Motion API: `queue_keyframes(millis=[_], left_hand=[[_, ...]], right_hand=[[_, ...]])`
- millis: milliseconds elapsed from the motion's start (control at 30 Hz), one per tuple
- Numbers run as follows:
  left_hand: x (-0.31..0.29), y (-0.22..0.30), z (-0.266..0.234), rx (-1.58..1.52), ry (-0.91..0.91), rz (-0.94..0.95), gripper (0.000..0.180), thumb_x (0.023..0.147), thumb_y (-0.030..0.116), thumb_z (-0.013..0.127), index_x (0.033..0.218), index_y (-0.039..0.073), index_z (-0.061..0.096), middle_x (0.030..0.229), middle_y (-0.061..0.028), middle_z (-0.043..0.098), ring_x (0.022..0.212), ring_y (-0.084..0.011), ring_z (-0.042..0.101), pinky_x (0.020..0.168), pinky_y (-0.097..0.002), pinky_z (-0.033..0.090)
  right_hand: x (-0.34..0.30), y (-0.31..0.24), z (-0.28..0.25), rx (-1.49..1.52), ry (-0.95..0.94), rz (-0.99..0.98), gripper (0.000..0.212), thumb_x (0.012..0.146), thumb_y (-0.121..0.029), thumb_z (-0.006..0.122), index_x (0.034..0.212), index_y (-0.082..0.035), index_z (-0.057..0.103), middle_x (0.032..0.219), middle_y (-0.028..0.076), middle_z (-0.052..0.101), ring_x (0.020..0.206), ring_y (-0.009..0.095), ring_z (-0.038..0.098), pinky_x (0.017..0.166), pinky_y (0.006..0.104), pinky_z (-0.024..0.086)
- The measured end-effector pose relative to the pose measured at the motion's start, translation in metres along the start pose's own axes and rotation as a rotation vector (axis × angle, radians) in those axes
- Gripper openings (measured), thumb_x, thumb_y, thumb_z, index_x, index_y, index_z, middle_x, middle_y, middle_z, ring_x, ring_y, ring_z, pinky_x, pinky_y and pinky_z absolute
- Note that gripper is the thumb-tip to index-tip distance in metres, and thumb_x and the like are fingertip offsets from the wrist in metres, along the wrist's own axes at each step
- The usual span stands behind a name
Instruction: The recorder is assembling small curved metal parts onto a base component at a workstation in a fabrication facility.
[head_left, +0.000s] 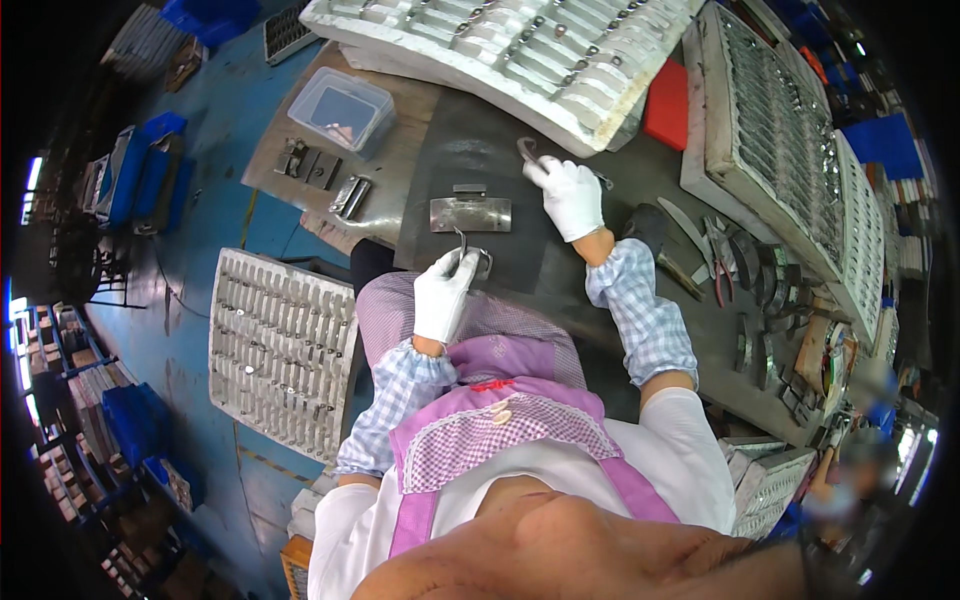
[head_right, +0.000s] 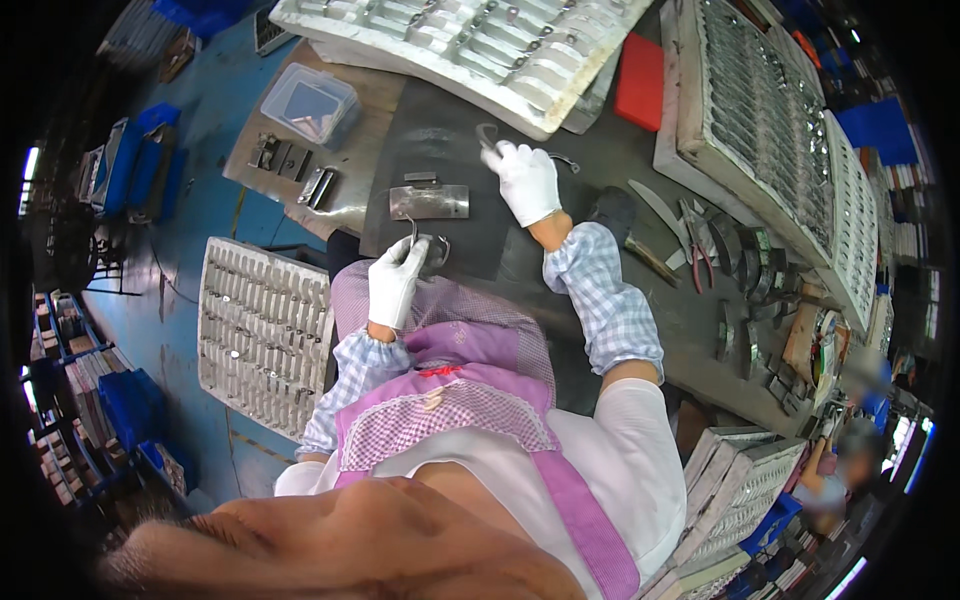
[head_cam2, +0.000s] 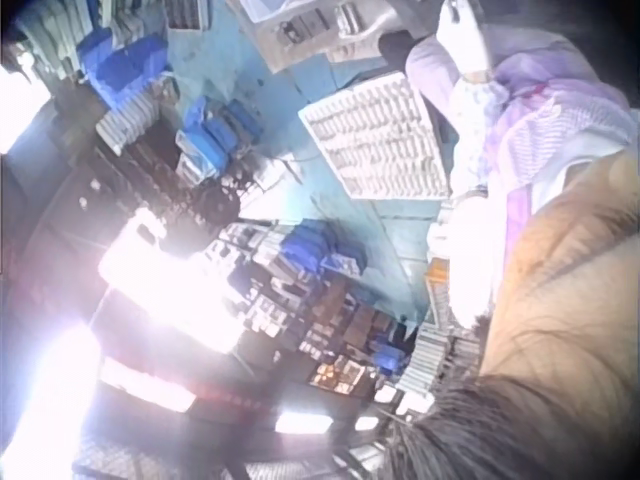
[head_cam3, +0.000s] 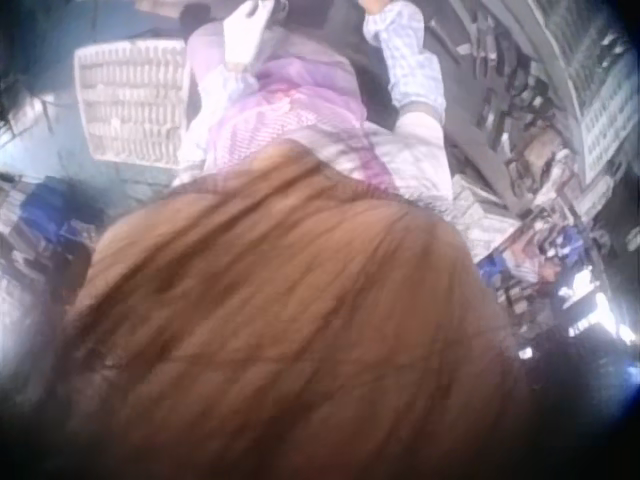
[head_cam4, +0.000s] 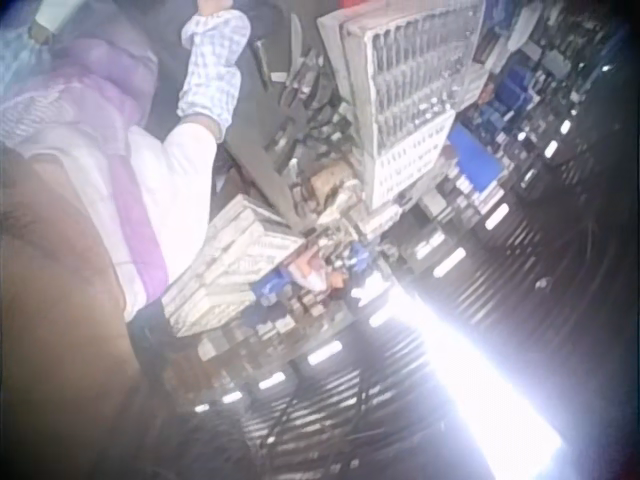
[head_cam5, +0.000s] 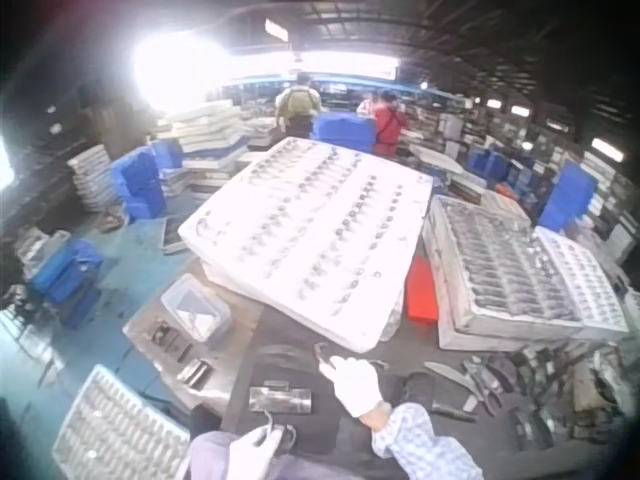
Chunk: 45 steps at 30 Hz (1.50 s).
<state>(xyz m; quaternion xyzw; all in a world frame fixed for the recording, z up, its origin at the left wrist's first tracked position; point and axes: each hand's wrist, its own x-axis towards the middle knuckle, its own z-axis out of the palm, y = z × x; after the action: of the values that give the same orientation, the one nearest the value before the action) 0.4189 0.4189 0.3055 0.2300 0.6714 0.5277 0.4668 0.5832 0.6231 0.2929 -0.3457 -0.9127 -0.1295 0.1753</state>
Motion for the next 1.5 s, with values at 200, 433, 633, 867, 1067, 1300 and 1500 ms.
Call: queue_keyframes(millis=[200,433,633,867,1067,1300,1500], left_hand=[[-0.005,0.006,-0.03,-0.319,0.043,-0.099,0.03,0.1,0.019,0.063,0.119,-0.004,0.067,0.103,-0.0093,0.073,0.088,-0.0159,0.071,0.075,-0.0278,0.057],[0.025,-0.029,-0.047,-0.863,-0.133,-0.287,0.043,0.104,0.036,0.055,0.12,-0.003,0.063,0.105,-0.0154,0.072,0.084,-0.0223,0.071,0.07,-0.0328,0.056],[0.064,-0.012,-0.047,-0.085,0.187,0.152,0.026,0.092,0.023,0.073,0.106,0.001,0.073,0.09,-0.0044,0.071,0.07,-0.0134,0.061,0.064,-0.029,0.049],[0.083,-0.029,-0.016,0.298,0.377,0.377,0.029,0.076,0.017,0.087,0.088,0.001,0.066,0.083,-0.0078,0.065,0.076,-0.0184,0.062,0.072,-0.0321,0.051],[0.094,-0.027,-0.018,0.146,0.249,0.177,0.033,0.076,0.019,0.089,0.085,0.0,0.064,0.076,-0.0005,0.063,0.068,-0.0079,0.053,0.064,-0.0247,0.048],[0.097,-0.041,-0.023,0.274,0.276,0.292,0.031,0.082,0.025,0.084,0.087,0.001,0.065,0.077,-0.0035,0.067,0.065,-0.01,0.057,0.062,-0.0253,0.049],[0.014,0.001,0.001,-0.455,-0.095,-0.091,0.034,0.105,0.037,0.053,0.1,0.004,0.063,0.096,-0.0083,0.07,0.088,-0.0188,0.069,0.081,-0.035,0.057]], right_hand=[[-0.028,-0.046,-0.037,0.602,0.074,0.124,0.033,0.079,-0.003,0.063,0.106,-0.018,0.074,0.11,0.005,0.071,0.094,0.028,0.067,0.083,0.0397,0.055],[-0.04,-0.12,-0.041,0.688,-0.019,-0.014,0.028,0.089,-0.008,0.068,0.116,-0.002,0.069,0.088,0.01,0.07,0.063,0.018,0.066,0.055,0.03,0.051],[-0.018,-0.11,-0.006,1.393,-0.06,0.902,0.021,0.092,-0.008,0.069,0.111,0.0,0.073,0.071,0.003,0.065,0.052,0.006,0.055,0.048,0.0243,0.043],[-0.026,-0.083,0.0,1.101,0.121,0.69,0.02,0.089,-0.01,0.072,0.108,-0.006,0.075,0.093,0.009,0.07,0.08,0.015,0.067,0.072,0.0294,0.052],[-0.051,-0.085,0.042,0.884,0.228,0.543,0.022,0.081,-0.018,0.077,0.101,-0.011,0.077,0.083,0.003,0.065,0.073,0.024,0.061,0.069,0.0353,0.049],[-0.037,-0.09,0.03,0.783,0.167,0.514,0.036,0.079,-0.033,0.08,0.11,-0.015,0.076,0.074,0.004,0.056,0.069,0.025,0.057,0.066,0.0389,0.047],[-0.056,-0.08,-0.036,0.575,0.148,-0.044,0.024,0.072,-0.013,0.07,0.091,-0.027,0.077,0.071,0.003,0.058,0.07,0.024,0.06,0.063,0.0408,0.045]])
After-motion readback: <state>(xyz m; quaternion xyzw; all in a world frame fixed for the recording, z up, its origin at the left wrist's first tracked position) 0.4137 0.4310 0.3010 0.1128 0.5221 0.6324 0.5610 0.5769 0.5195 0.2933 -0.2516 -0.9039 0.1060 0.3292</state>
